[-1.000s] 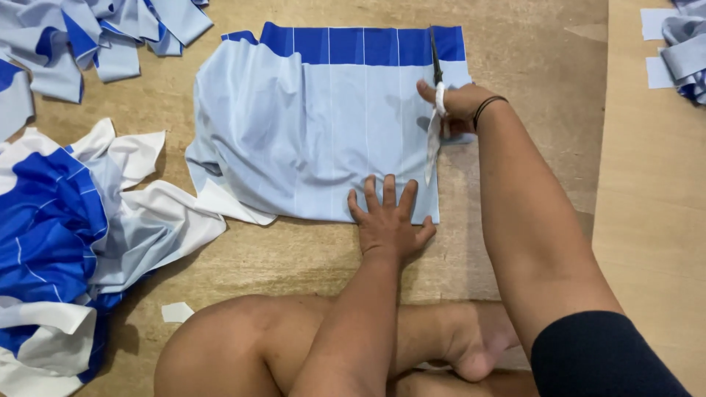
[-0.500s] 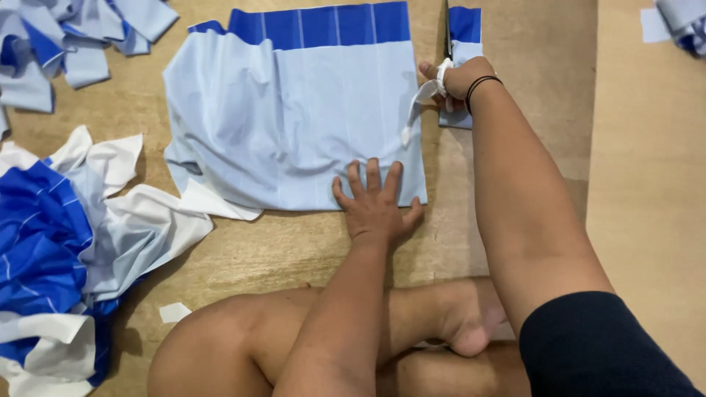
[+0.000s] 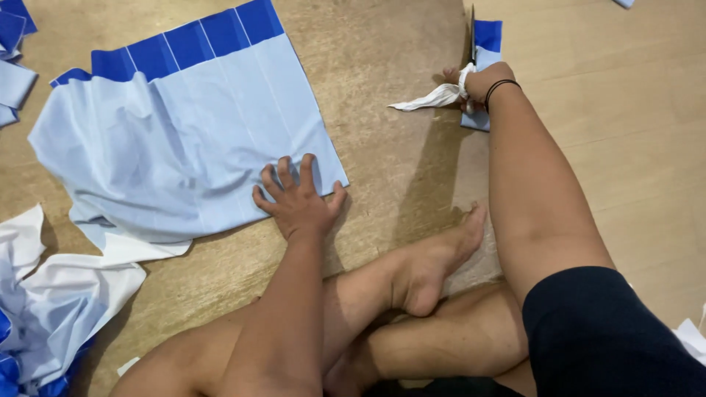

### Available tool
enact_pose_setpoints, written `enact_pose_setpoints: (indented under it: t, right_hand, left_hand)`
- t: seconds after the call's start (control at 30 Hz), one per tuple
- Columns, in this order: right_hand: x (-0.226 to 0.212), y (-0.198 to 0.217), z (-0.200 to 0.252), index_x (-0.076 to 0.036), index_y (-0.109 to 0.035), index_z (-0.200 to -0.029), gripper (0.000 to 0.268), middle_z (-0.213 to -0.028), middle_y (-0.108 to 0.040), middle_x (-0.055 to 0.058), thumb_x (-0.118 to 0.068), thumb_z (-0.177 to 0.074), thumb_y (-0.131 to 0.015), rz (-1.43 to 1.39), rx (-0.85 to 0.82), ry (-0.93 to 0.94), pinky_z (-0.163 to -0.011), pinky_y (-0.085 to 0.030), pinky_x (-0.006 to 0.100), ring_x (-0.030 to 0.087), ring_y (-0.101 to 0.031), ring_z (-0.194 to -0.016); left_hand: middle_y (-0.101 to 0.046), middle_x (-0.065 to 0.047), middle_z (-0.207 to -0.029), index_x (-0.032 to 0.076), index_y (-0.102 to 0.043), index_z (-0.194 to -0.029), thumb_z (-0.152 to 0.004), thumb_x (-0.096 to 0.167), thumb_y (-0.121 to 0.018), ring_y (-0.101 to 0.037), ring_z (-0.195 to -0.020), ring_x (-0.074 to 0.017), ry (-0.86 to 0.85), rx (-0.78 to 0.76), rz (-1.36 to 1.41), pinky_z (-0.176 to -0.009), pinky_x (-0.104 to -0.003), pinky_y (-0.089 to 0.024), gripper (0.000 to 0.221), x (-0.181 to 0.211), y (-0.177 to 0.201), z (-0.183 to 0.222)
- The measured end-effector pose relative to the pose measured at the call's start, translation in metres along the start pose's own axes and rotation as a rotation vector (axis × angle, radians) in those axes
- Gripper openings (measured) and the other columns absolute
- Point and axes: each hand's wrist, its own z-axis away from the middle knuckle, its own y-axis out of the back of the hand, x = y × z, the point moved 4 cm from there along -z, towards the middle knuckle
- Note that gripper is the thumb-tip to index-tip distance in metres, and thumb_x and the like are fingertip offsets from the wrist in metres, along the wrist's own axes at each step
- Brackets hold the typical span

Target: Cutting blue and white fabric strips with scissors on a production floor.

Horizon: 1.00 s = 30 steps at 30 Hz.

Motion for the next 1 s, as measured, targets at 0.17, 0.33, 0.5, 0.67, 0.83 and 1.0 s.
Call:
enact_pose_setpoints:
  t: [0.17,0.33,0.5,0.67,0.83,1.0]
  right_hand:
    - [0.015,-0.004,-0.020,-0.002,-0.070,-0.078,0.056,-0.067,-0.070,0.009,-0.056,-0.078,-0.086,-0.249,-0.062,0.011,-0.046,-0.046,0.033,0.016,-0.063,-0.051]
    - [0.014,-0.014,0.015,-0.001,-0.068,-0.079,0.058,-0.066,-0.067,0.008,-0.057,-0.083,-0.084,-0.352,-0.011,0.116,-0.046,-0.048,0.033,0.016,-0.063,-0.051]
    - [0.010,-0.061,0.107,-0.001,-0.070,-0.071,0.065,-0.063,-0.066,0.011,-0.065,-0.083,-0.076,-0.178,-0.186,0.188,-0.048,-0.046,0.034,0.021,-0.062,-0.051]
    - [0.008,-0.097,0.175,0.002,-0.076,-0.075,0.067,-0.063,-0.070,0.013,-0.064,-0.071,-0.083,0.059,-0.275,0.287,-0.051,-0.050,0.033,0.020,-0.067,-0.053]
    - [0.017,-0.115,0.217,0.000,-0.077,-0.076,0.065,-0.063,-0.070,0.013,-0.064,-0.072,-0.081,-0.008,-0.364,0.253,-0.050,-0.049,0.036,0.021,-0.065,-0.053]
    - [0.037,-0.126,0.240,0.002,-0.079,-0.076,0.066,-0.065,-0.072,0.010,-0.063,-0.069,-0.083,-0.196,-0.482,0.161,-0.050,-0.049,0.036,0.019,-0.065,-0.054]
  left_hand:
    - [-0.027,-0.009,-0.143,0.033,-0.044,-0.140,-0.077,0.069,-0.058,-0.017,-0.139,-0.0363,-0.003,-0.002,-0.035,-0.108,-0.070,-0.013,0.073,-0.001,-0.004,-0.005]
    - [-0.026,-0.008,-0.149,0.034,-0.042,-0.145,-0.081,0.069,-0.057,-0.015,-0.143,-0.0369,0.037,-0.043,-0.006,-0.111,-0.069,-0.012,0.075,0.001,-0.001,-0.003]
    - [-0.025,-0.009,-0.148,0.034,-0.040,-0.145,-0.080,0.071,-0.056,-0.013,-0.142,-0.0383,0.031,-0.060,-0.025,-0.108,-0.071,-0.011,0.077,-0.001,-0.005,-0.004]
    - [-0.026,-0.005,-0.151,0.037,-0.041,-0.145,-0.078,0.073,-0.057,-0.015,-0.144,-0.0383,0.036,-0.030,0.005,-0.112,-0.070,-0.011,0.078,0.000,0.000,0.001]
    - [-0.033,-0.007,-0.147,0.035,-0.045,-0.143,-0.077,0.069,-0.064,-0.020,-0.141,-0.0388,-0.014,0.074,0.097,-0.109,-0.070,-0.015,0.076,-0.006,0.007,0.002]
    - [-0.050,-0.004,-0.140,0.032,-0.052,-0.139,-0.081,0.061,-0.072,-0.032,-0.138,-0.0349,-0.049,0.160,0.249,-0.110,-0.063,-0.024,0.068,-0.016,0.013,0.001]
